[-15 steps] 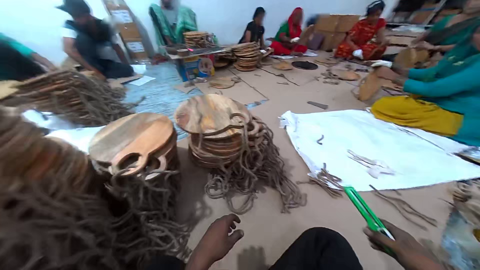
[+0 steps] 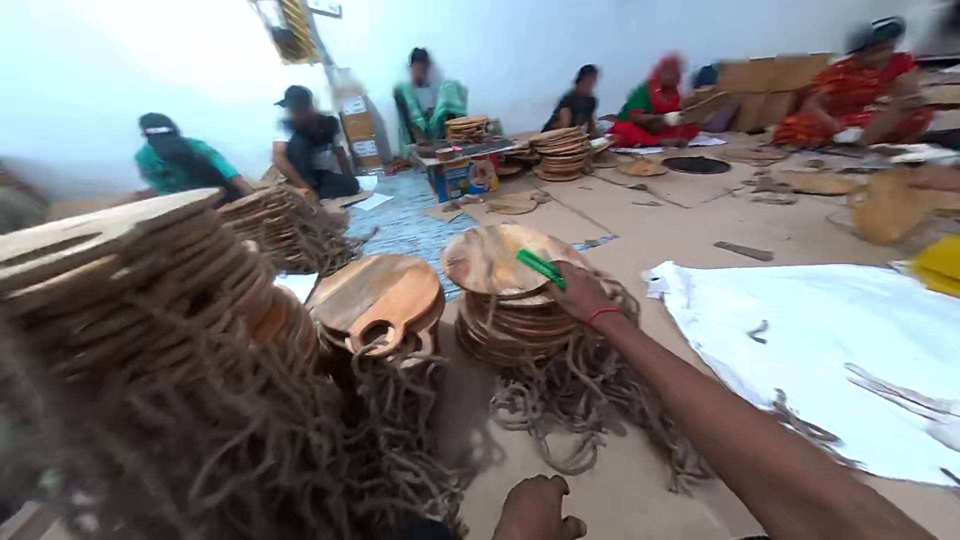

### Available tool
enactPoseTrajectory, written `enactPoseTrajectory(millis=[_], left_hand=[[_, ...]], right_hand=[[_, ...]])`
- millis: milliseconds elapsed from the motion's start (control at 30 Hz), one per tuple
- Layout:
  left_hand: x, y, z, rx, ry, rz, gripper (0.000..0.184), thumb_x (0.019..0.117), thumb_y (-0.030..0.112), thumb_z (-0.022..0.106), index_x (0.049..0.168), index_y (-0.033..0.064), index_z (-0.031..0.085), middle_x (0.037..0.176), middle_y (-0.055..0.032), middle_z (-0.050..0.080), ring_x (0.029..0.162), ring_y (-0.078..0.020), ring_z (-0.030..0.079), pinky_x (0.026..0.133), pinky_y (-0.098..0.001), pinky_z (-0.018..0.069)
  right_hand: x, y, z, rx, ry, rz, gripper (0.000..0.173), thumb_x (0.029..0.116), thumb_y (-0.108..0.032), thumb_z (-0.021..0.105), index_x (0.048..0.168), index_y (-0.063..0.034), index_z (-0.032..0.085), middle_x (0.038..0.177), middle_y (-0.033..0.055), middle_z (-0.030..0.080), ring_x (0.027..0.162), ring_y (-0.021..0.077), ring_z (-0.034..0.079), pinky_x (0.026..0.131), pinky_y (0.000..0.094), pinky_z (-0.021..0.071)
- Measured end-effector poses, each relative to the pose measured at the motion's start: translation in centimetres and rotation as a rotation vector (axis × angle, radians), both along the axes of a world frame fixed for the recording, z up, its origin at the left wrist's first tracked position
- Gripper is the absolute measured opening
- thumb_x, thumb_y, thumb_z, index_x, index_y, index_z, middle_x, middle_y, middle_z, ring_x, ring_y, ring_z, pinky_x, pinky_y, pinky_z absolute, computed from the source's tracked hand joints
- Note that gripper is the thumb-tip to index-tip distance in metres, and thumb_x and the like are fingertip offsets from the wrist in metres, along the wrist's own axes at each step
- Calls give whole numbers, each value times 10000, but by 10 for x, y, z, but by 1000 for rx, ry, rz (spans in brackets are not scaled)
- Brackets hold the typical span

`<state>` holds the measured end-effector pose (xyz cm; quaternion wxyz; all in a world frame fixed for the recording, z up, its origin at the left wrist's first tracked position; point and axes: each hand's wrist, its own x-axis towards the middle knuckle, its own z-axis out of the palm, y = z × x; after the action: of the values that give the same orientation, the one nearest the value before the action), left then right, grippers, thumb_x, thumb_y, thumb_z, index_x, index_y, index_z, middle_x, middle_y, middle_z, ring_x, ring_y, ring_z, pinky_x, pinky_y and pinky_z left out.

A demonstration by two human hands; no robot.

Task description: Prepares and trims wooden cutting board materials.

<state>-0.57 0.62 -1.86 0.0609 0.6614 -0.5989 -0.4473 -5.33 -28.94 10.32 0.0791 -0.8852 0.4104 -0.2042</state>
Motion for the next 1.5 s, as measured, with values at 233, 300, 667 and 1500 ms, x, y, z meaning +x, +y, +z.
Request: enactPoseTrajectory(millis=[233,300,667,1500], left_hand=[[-1,-5,-9,-50,46,5,496,1029,324,616,1410,12,557,1356,-256,613,1291,-424,573,1065,-639,434],[0,-8,-10,-58,17,-24,524,1028,355,599,1432,28,536,1387,-250,596,1319,-424,554,1081,-634,420],[-3,4,11,-125,-1,-20,477,1049,304,562,1432,20,541,1379,-246,602,1313,-405,563,1102,-599,415],[4,10,-13,-111,-4,182,424,1040,307,585,1374,46,604,1154,-164,725,1051,-311,708,982,-525,534]], right_hand=[[-6,9,-15,-41,-9,88,464,939,-113,742,1367,-26,586,1192,303,667,1107,540,633,932,742,462],[-9,5,-14,-66,18,145,496,900,-80,781,1361,-59,598,1133,283,688,1040,531,657,887,746,477],[-22,23,-14,-150,114,32,378,894,-64,771,1241,23,649,1208,272,673,1172,488,621,1037,679,426],[-11,67,-7,193,10,-154,375,975,-158,644,1349,-144,649,1310,150,647,1088,391,675,873,604,551]])
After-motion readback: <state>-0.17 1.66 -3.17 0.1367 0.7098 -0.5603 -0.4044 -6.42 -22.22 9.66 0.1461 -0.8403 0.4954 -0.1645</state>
